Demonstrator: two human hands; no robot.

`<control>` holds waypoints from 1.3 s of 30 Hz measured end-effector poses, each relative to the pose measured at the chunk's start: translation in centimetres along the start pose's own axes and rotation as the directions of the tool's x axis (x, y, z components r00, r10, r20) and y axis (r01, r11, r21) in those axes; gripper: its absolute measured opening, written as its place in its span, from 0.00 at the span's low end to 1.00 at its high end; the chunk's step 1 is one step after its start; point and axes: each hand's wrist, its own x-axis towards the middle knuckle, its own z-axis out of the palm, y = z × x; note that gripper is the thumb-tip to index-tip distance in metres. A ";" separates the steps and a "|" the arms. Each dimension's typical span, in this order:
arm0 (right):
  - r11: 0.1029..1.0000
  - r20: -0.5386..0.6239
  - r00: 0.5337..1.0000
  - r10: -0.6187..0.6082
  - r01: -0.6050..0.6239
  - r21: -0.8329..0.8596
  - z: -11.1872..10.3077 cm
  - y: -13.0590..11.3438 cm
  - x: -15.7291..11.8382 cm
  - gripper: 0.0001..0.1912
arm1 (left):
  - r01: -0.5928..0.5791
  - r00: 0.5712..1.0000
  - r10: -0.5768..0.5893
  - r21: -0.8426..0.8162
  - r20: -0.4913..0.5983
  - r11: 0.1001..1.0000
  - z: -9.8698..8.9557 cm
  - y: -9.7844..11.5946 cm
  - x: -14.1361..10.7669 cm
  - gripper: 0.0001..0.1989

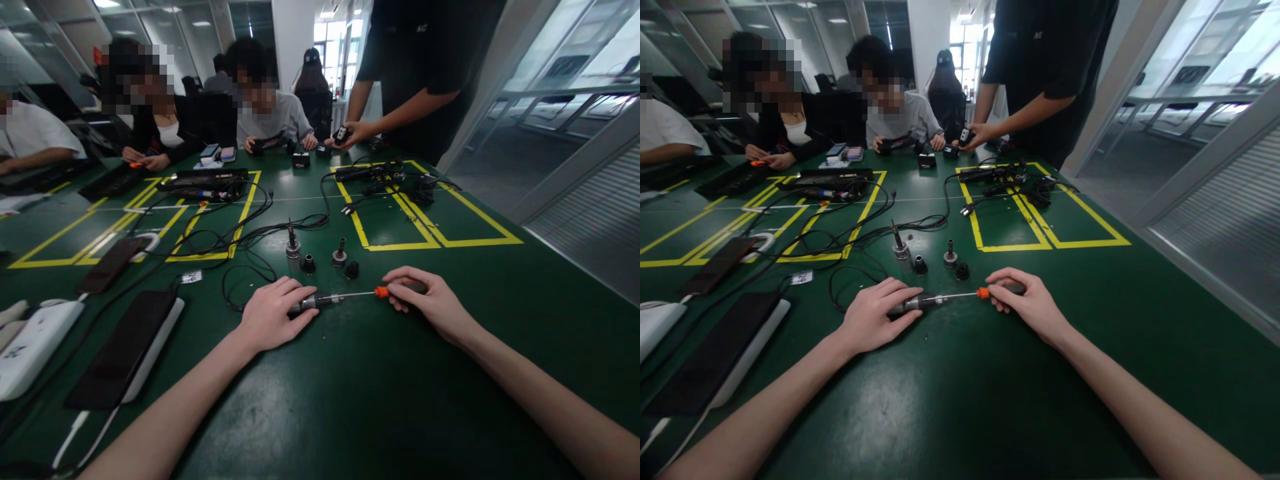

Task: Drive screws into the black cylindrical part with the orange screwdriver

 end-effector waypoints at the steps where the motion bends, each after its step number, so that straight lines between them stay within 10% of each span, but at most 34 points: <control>1: 1.000 -0.002 1.000 -0.008 0.008 -0.013 -0.1 0.0 0.0 0.28 | 0.000 1.000 0.000 0.001 0.004 1.000 0.0 0.0 0.0 0.16; 39: 0.985 0.043 0.997 -0.067 0.073 -0.154 -1.1 0.7 0.3 0.19 | -0.012 1.000 0.012 0.010 0.005 1.000 -0.2 -0.1 -0.2 0.15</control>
